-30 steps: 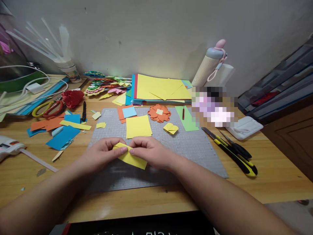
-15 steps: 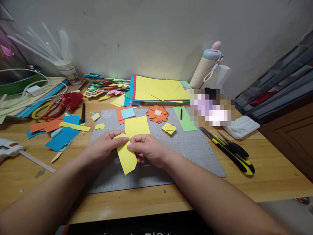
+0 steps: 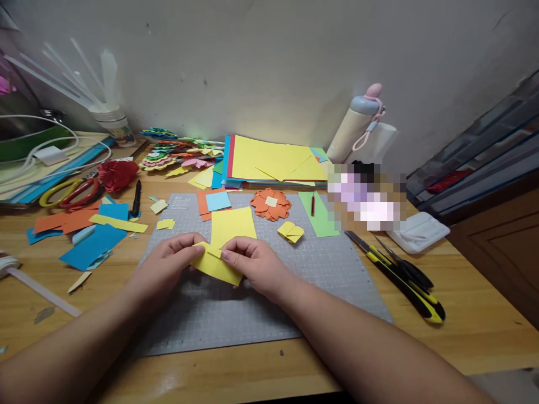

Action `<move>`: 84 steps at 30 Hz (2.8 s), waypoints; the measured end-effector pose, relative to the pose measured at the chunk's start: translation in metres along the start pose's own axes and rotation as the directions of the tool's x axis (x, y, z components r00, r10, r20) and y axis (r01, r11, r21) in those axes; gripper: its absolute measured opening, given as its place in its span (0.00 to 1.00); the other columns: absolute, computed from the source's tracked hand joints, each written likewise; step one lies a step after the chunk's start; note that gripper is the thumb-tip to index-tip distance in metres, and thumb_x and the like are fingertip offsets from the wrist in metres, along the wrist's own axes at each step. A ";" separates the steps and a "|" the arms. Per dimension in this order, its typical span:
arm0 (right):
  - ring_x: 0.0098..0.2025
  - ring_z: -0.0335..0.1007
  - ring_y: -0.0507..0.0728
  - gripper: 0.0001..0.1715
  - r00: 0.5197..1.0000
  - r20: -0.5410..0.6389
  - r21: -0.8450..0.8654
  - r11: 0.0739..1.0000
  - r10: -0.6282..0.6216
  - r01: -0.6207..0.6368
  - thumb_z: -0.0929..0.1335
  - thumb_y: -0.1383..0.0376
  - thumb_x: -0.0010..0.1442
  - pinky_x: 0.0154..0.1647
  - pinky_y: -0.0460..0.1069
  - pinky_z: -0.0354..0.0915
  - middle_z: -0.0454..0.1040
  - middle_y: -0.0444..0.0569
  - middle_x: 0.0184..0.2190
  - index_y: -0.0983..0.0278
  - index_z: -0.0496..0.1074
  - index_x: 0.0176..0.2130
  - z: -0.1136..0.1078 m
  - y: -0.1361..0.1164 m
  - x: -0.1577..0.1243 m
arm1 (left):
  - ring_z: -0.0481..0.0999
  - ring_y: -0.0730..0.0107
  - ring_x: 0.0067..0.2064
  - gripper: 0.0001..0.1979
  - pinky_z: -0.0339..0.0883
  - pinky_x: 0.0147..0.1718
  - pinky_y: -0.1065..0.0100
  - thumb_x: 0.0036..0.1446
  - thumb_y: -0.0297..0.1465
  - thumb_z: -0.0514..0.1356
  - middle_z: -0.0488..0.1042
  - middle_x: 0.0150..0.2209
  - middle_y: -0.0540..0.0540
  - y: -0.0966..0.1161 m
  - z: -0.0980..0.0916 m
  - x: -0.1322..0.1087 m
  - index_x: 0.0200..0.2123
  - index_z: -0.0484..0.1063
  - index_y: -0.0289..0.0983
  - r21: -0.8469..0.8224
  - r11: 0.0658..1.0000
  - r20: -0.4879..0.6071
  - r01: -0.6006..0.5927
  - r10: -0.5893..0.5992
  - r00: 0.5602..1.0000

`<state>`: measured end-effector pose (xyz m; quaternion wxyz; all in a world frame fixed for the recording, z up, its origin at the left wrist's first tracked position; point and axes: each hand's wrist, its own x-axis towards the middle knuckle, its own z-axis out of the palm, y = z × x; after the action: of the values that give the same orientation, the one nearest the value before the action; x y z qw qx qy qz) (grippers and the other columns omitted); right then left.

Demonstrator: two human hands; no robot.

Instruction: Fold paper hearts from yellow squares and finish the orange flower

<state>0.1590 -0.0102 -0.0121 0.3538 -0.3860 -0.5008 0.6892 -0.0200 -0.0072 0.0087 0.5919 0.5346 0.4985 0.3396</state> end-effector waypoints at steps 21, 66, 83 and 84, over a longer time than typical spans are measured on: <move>0.23 0.56 0.48 0.10 0.995 0.003 -0.206 0.974 -0.100 0.099 0.67 0.61 0.58 0.23 0.44 0.55 0.62 0.40 0.21 0.64 0.68 0.29 0.001 0.007 -0.002 | 0.63 0.77 0.25 0.11 0.53 0.26 0.74 0.49 0.37 0.62 0.67 0.23 0.53 -0.004 -0.001 0.002 0.28 0.67 0.35 -0.101 0.993 0.067 0.062 -0.056 0.996; 0.22 0.53 0.48 0.15 0.993 -0.112 -0.136 0.991 -0.036 0.020 0.69 0.56 0.51 0.23 0.45 0.51 0.61 0.40 0.21 0.63 0.65 0.25 0.008 -0.003 -0.008 | 0.62 0.73 0.26 0.15 0.55 0.26 0.71 0.51 0.40 0.60 0.65 0.23 0.51 -0.001 0.004 -0.007 0.22 0.65 0.36 0.100 0.994 0.052 -0.038 0.033 0.998; 0.20 0.49 0.48 0.15 0.990 -0.133 -0.209 0.978 -0.048 0.019 0.66 0.60 0.51 0.21 0.45 0.47 0.55 0.39 0.16 0.63 0.62 0.18 0.006 -0.006 -0.011 | 0.60 0.73 0.26 0.14 0.54 0.26 0.71 0.53 0.39 0.58 0.63 0.22 0.52 0.001 0.006 -0.007 0.21 0.65 0.36 0.216 0.970 0.125 -0.109 0.083 0.989; 0.20 0.48 0.48 0.15 0.991 -0.122 -0.211 0.977 -0.049 0.022 0.65 0.60 0.52 0.21 0.45 0.47 0.55 0.38 0.17 0.63 0.61 0.19 0.006 -0.006 -0.011 | 0.60 0.73 0.26 0.14 0.54 0.26 0.71 0.53 0.39 0.58 0.63 0.22 0.52 0.001 0.007 -0.008 0.21 0.65 0.36 0.208 0.972 0.126 -0.111 0.085 0.988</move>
<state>0.1590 -0.0208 -0.0035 0.3547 -0.4551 -0.5537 0.6004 -0.0155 -0.0160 0.0109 0.5415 0.6381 0.4697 0.2811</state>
